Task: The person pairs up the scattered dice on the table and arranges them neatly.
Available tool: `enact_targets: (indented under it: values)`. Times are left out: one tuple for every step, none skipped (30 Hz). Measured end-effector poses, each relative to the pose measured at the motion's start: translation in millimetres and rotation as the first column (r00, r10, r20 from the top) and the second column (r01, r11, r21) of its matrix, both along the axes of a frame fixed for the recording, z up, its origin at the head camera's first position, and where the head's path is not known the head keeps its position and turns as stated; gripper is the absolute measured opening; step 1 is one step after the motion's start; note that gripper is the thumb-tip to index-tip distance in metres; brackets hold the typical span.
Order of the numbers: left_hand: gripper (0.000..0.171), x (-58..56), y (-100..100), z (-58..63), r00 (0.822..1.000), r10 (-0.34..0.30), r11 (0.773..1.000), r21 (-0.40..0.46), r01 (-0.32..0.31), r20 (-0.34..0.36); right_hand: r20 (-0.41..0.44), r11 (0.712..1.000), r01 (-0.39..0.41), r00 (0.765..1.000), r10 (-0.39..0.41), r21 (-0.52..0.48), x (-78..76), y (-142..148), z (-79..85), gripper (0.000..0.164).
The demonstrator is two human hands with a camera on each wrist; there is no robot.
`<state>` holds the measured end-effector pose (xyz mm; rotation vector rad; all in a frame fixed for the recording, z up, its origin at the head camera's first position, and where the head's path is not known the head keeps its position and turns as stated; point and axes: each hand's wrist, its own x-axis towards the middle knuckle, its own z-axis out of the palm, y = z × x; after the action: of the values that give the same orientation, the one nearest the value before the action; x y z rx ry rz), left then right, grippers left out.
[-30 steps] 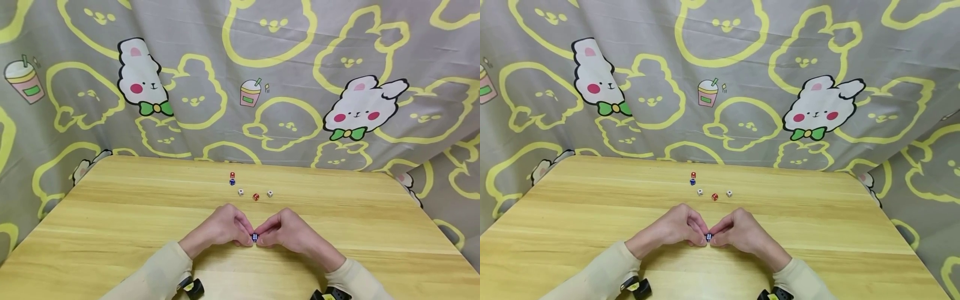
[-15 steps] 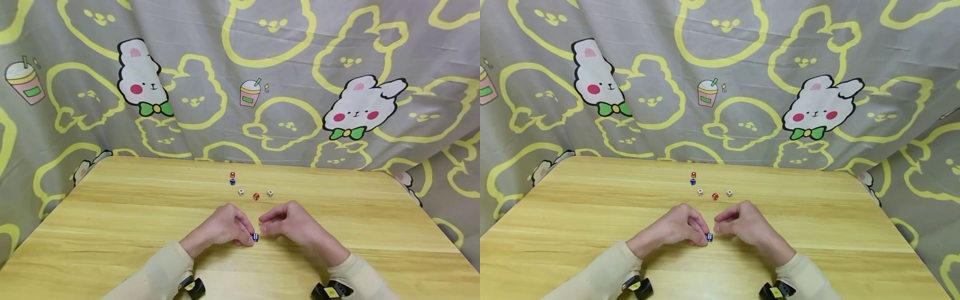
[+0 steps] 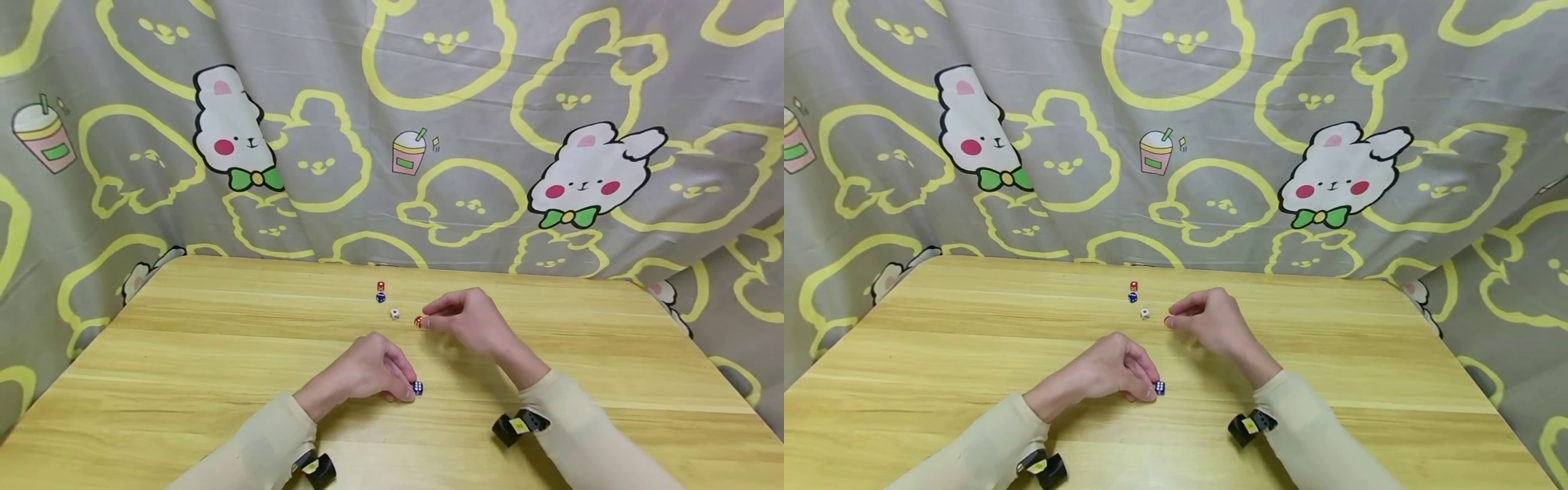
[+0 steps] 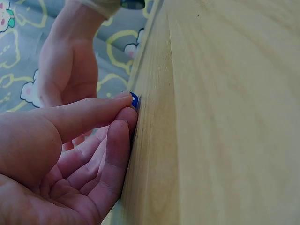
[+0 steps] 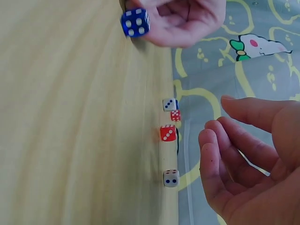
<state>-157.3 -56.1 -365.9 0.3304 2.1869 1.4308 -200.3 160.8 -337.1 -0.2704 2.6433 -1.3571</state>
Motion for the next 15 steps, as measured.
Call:
enact_targets:
  values:
    - [0.017,-0.1,0,0.0,1.000,0.001,1.000,0.000,-0.001,0.001,0.004,1.000,-0.003,1.000,0.003,-0.007,-3.0,-1,0.0,0.022]
    - [0.017,-0.1,0,-0.1,1.000,0.002,1.000,0.000,-0.002,0.002,0.003,1.000,-0.008,1.000,0.008,-0.012,-5.9,-2,0.0,0.023]
    - [0.017,-0.1,0,-0.2,1.000,0.003,1.000,0.000,-0.003,0.002,0.000,1.000,-0.011,1.000,0.011,-0.016,-8.6,-3,-0.2,0.025]
    - [0.017,0.0,0,-0.2,1.000,0.004,1.000,-0.001,-0.004,0.001,-0.005,1.000,-0.011,1.000,0.010,-0.020,-11.1,-4,-0.2,0.026]
    - [0.017,0.1,0,-0.2,1.000,0.004,1.000,-0.001,-0.004,0.001,-0.010,1.000,-0.011,1.000,0.011,-0.023,-13.4,-5,-0.3,0.027]
    - [0.017,0.2,0,-0.2,1.000,0.005,1.000,-0.002,-0.005,0.001,-0.014,1.000,-0.010,1.000,0.010,-0.026,-15.6,-6,-0.4,0.028]
    - [0.017,0.2,0,-0.2,1.000,0.006,1.000,-0.002,-0.006,0.001,-0.021,1.000,-0.011,1.000,0.011,-0.025,-17.7,-7,-0.6,0.029]
    - [0.017,0.3,0,-0.1,1.000,0.006,1.000,-0.003,-0.006,0.000,-0.029,1.000,-0.012,1.000,0.011,-0.022,-19.7,-8,-0.9,0.029]
    - [0.017,0.3,0,0.0,1.000,0.006,1.000,-0.004,-0.006,0.001,-0.035,1.000,-0.012,0.999,0.011,-0.019,-21.6,-9,-1.4,0.030]
    - [0.017,0.3,0,0.2,1.000,0.006,1.000,-0.005,-0.006,0.002,-0.039,1.000,-0.014,0.999,0.013,-0.018,-23.4,-10,-1.6,0.030]
    - [0.017,0.4,0,0.3,1.000,0.007,1.000,-0.005,-0.007,0.003,-0.044,1.000,-0.018,0.999,0.017,-0.015,-25.2,-12,-1.9,0.031]
    - [0.017,0.4,0,0.4,1.000,0.009,1.000,-0.007,-0.009,0.004,-0.052,1.000,-0.021,0.998,0.020,-0.012,-26.9,-13,-2.2,0.031]
    - [0.017,0.4,0,0.5,1.000,0.009,1.000,-0.007,-0.009,0.005,-0.060,1.000,-0.025,0.998,0.024,-0.010,-28.6,-14,-2.6,0.031]
    - [0.017,0.4,0,0.6,1.000,0.010,1.000,-0.006,-0.010,0.006,-0.065,1.000,-0.027,0.998,0.026,-0.008,-30.2,-16,-2.8,0.031]
    - [0.017,0.4,0,0.7,1.000,0.010,1.000,-0.005,-0.010,0.006,-0.068,1.000,-0.027,0.997,0.027,-0.006,-31.8,-18,-3.1,0.031]
